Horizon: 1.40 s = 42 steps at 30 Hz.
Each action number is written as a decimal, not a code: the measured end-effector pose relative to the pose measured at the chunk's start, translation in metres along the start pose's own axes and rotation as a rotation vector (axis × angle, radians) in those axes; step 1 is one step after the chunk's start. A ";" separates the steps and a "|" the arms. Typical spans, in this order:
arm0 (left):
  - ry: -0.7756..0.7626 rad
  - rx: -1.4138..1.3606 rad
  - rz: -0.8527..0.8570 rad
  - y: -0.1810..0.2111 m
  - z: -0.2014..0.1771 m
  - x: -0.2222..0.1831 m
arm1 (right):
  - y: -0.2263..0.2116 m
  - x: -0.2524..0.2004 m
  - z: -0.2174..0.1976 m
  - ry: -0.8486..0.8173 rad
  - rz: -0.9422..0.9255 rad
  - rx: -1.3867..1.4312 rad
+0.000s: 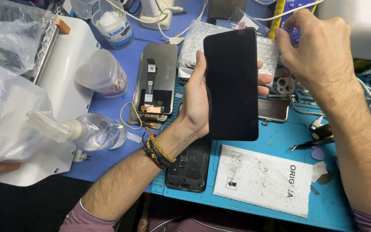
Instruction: Testing a mobile phone screen by connecting it to the device and powering it on to verify display functionality.
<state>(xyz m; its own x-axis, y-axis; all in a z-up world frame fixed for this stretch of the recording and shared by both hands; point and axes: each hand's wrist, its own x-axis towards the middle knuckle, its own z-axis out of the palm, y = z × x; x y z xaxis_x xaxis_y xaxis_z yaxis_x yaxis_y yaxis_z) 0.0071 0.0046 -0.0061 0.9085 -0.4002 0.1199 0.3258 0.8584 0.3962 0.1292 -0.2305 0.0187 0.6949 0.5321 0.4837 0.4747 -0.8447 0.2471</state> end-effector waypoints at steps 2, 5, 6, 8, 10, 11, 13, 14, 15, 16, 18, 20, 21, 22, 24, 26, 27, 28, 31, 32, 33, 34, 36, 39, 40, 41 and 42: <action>-0.001 -0.007 0.003 0.000 0.000 0.000 | -0.001 0.000 -0.001 -0.005 0.001 0.007; 0.009 -0.004 0.007 0.000 0.001 0.000 | 0.000 0.000 -0.002 -0.008 0.003 0.008; 0.020 0.007 0.009 0.001 0.002 -0.001 | 0.000 0.000 -0.002 -0.006 0.004 0.003; 0.017 0.012 0.015 0.001 0.003 -0.001 | 0.003 -0.003 -0.003 0.010 0.027 0.015; 0.015 0.016 0.025 0.001 0.003 -0.001 | 0.003 -0.002 -0.009 0.026 0.046 0.026; 0.016 0.008 0.011 0.000 0.003 -0.001 | 0.001 -0.001 -0.015 0.094 -0.011 0.043; 0.018 0.000 0.005 -0.001 0.001 -0.001 | -0.005 0.002 -0.022 0.162 -0.077 0.062; -0.018 -0.031 0.001 -0.002 0.000 -0.001 | -0.008 0.003 -0.025 0.169 -0.079 0.162; -0.054 -0.062 -0.003 -0.003 -0.002 -0.001 | -0.011 0.004 -0.028 0.174 -0.082 0.262; -0.054 -0.063 0.007 -0.006 -0.003 0.000 | -0.019 0.006 -0.035 0.176 -0.092 0.263; -0.155 -0.135 0.028 -0.011 -0.006 0.000 | -0.037 0.012 -0.050 0.084 0.008 0.651; -0.192 -0.202 0.030 -0.011 -0.007 -0.003 | -0.046 0.043 -0.064 -0.074 0.004 0.787; -0.230 -0.270 0.022 -0.014 -0.006 -0.002 | -0.048 0.057 -0.072 -0.236 0.005 0.919; -0.233 -0.267 0.026 -0.015 -0.006 -0.003 | -0.049 0.071 -0.065 -0.233 0.000 0.918; -0.336 -0.427 -0.062 -0.016 -0.007 -0.004 | -0.053 0.101 -0.051 -0.498 -0.030 1.280; -0.365 -0.431 -0.040 -0.015 -0.003 -0.005 | -0.067 0.130 -0.041 -0.587 -0.094 1.287; -0.391 -0.439 -0.025 -0.014 -0.002 -0.005 | -0.075 0.145 -0.035 -0.678 -0.149 1.292; -0.392 -0.431 -0.018 -0.014 -0.001 -0.006 | -0.083 0.159 -0.034 -0.674 -0.160 1.293; -0.394 -0.449 -0.015 -0.017 -0.003 -0.005 | -0.101 0.204 -0.019 -0.797 -0.201 0.990; -0.369 -0.441 -0.023 -0.021 -0.005 -0.005 | -0.105 0.216 -0.008 -0.741 -0.218 1.033; -0.343 -0.434 -0.030 -0.024 -0.008 -0.005 | -0.109 0.229 0.004 -0.684 -0.235 1.076; -0.344 -0.427 -0.023 -0.028 -0.012 -0.004 | -0.113 0.239 0.014 -0.681 -0.245 1.077; -0.338 -0.493 -0.082 -0.036 -0.020 -0.002 | -0.119 0.257 0.034 -0.576 -0.331 1.000; -0.335 -0.520 -0.061 -0.035 -0.019 -0.005 | -0.119 0.276 0.086 -0.312 -0.307 0.663; -0.332 -0.520 -0.061 -0.035 -0.020 -0.004 | -0.122 0.281 0.092 -0.313 -0.307 0.666; -0.347 -0.546 -0.061 -0.035 -0.021 -0.003 | -0.125 0.285 0.098 -0.326 -0.323 0.681; -0.363 -0.574 -0.065 -0.036 -0.022 -0.002 | -0.126 0.287 0.104 -0.339 -0.335 0.694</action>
<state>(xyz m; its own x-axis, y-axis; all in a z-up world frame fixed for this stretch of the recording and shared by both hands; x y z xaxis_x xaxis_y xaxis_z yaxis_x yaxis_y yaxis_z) -0.0011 -0.0187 -0.0406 0.7697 -0.4532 0.4497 0.5551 0.8230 -0.1207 0.3254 0.0345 0.0392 0.5302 0.8304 0.1714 0.8320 -0.4707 -0.2935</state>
